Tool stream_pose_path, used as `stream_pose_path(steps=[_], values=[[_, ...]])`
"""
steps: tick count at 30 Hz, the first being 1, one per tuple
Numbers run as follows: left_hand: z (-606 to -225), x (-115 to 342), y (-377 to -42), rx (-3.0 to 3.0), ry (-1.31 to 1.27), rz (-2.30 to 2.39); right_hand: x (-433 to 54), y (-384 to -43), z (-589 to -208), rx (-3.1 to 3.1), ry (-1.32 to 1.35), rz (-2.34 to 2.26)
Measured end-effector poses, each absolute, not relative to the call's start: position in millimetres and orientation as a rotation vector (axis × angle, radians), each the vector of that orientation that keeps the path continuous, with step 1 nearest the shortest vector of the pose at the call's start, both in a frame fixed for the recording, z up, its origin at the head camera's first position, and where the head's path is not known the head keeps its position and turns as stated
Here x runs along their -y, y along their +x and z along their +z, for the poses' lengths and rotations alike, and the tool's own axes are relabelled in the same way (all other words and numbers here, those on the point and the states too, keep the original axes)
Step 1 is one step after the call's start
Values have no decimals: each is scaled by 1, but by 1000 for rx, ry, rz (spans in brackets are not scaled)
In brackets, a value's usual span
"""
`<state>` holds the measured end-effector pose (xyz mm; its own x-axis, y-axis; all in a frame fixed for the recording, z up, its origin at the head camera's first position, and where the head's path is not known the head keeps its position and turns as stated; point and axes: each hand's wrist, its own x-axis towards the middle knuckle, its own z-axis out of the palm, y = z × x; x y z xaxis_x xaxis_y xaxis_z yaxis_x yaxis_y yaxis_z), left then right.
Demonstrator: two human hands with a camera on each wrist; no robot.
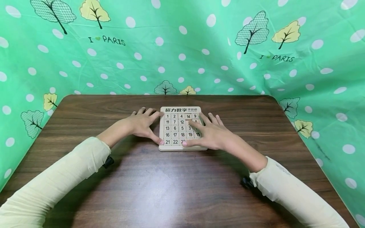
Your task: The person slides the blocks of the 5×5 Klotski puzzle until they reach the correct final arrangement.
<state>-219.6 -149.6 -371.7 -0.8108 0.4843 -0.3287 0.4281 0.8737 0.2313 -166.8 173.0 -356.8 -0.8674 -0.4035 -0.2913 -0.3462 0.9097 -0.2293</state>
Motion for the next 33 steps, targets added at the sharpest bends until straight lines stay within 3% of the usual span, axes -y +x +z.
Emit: stream_pose_path(steps=[11,33], values=[[-369,150,-221,-2637,651,170,-178,-150,-353,-2716,-591,-237],[-371,152,-222,-2546,570,259,-168,-175,-358,-2697,-545,-258]])
